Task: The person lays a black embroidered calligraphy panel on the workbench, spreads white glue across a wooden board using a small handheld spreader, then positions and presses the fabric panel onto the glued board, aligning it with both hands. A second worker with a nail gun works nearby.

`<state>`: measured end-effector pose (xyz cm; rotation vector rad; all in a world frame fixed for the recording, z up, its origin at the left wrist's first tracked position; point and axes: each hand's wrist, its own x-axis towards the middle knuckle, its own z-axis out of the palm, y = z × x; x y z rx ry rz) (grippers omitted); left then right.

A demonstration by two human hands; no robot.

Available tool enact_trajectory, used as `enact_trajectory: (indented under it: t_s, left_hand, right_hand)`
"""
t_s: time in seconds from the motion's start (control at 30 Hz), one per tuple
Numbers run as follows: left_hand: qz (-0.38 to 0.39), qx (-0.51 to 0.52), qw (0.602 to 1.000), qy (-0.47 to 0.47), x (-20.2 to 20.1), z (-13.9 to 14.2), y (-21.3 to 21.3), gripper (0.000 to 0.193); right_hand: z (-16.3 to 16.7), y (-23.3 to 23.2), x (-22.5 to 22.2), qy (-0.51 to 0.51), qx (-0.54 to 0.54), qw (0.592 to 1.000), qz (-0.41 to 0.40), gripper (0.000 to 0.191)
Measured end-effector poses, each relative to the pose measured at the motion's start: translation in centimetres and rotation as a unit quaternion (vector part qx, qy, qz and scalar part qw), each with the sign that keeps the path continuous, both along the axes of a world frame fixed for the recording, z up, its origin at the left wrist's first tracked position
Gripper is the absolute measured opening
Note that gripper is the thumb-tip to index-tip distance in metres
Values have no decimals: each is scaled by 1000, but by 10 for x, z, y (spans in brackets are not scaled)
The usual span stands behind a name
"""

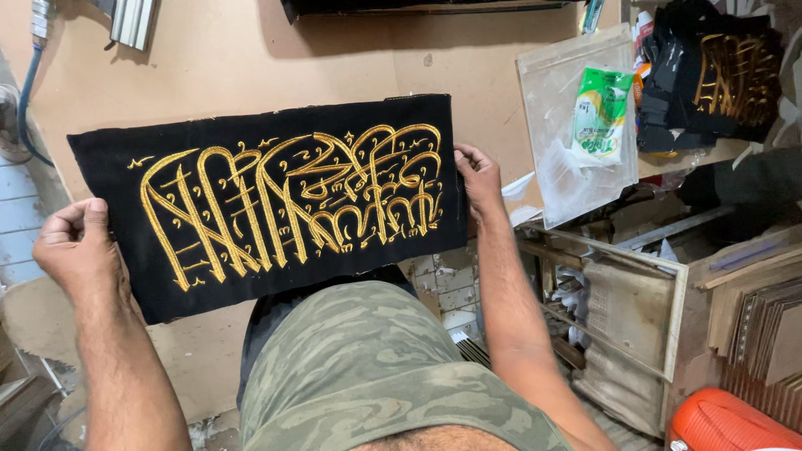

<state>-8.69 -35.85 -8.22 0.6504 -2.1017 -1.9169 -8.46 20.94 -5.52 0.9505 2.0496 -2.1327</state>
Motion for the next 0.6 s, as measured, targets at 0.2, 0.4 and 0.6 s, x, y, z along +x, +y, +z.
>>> enact_trajectory:
  t_s: [0.2,0.4,0.6]
  left_hand:
    - [-5,-17,999,-40,0,0,-1,7]
    - [17,-97,995,-36,-7,4,0,12]
    - [58,-69,996,-25,-8,12,-1,16]
  right_hand:
    - [-1,-7,0,-33,17,999,-22,25]
    - [-15,-21,8,-21,95,995,-30,30]
    - [-33,-30,14,70,126,990,-6,33]
